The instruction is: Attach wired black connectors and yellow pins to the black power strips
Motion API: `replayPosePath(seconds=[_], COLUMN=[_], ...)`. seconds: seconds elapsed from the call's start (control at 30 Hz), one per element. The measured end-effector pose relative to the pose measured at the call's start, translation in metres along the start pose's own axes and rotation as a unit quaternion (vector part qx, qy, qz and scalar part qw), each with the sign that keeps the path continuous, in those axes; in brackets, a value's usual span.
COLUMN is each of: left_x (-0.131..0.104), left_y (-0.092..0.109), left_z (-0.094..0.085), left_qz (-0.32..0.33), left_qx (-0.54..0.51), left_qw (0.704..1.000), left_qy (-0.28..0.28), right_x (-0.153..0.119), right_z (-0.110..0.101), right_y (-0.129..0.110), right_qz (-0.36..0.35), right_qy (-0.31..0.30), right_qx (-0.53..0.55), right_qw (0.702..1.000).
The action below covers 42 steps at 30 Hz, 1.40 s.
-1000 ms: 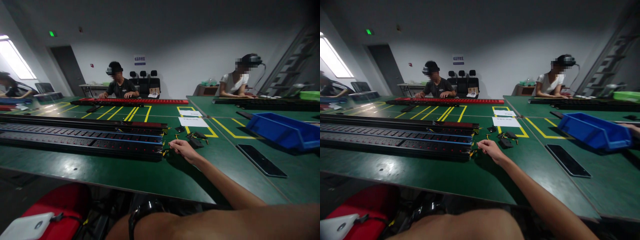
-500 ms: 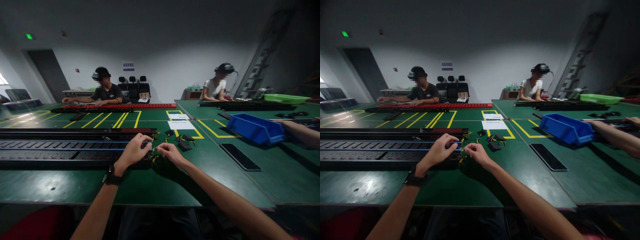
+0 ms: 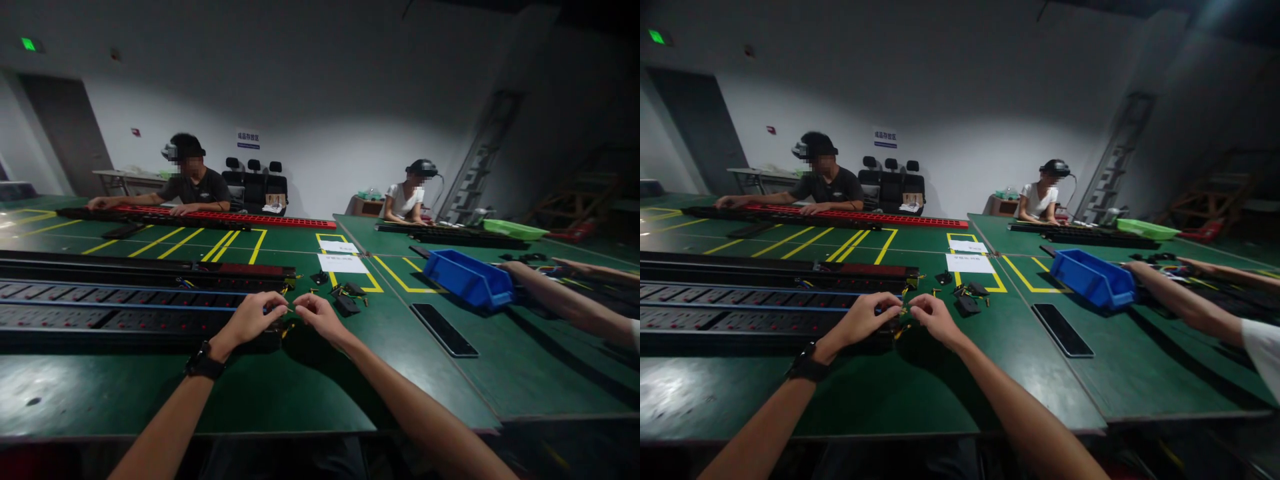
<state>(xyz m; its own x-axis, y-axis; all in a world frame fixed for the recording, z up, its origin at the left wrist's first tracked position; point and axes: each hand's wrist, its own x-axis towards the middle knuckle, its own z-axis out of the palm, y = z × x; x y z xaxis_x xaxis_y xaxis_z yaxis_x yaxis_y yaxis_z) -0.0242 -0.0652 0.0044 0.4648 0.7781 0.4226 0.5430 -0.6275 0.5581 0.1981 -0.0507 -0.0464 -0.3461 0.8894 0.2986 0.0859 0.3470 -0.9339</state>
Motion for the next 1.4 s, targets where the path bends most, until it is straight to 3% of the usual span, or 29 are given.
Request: replayPosePath(seconds=[0.1, 0.2, 0.57, 0.83, 1.27, 1.4], left_x=[-0.002, -0.004, -0.007, -0.009, -0.011, -0.012], left_y=[-0.005, -0.006, -0.005, -0.002, -0.002, -0.001], left_z=[-0.002, -0.004, -0.004, -0.004, -0.002, -0.002], left_qz=[-0.001, 0.009, 0.02, 0.025, 0.032, 0.04], left_qx=[0.028, 0.055, 0.102, 0.138, 0.145, 0.144], left_qw=[1.0, 0.998, 0.994, 0.99, 0.988, 0.988], left_qy=[0.012, 0.009, -0.032, -0.035, -0.035, -0.03], right_x=[-0.003, -0.005, -0.007, -0.007, -0.01, -0.01], right_z=[-0.008, -0.01, 0.0, -0.001, 0.0, 0.0], right_y=[0.001, 0.001, 0.001, 0.001, 0.0, 0.002], right_qz=[-0.063, -0.097, -0.083, -0.137, -0.157, -0.144], right_qy=[-0.077, -0.118, -0.058, -0.076, -0.098, -0.089], right_qx=[-0.128, -0.164, -0.191, -0.243, -0.27, -0.246], right_qw=[0.987, 0.975, 0.976, 0.957, 0.945, 0.954])
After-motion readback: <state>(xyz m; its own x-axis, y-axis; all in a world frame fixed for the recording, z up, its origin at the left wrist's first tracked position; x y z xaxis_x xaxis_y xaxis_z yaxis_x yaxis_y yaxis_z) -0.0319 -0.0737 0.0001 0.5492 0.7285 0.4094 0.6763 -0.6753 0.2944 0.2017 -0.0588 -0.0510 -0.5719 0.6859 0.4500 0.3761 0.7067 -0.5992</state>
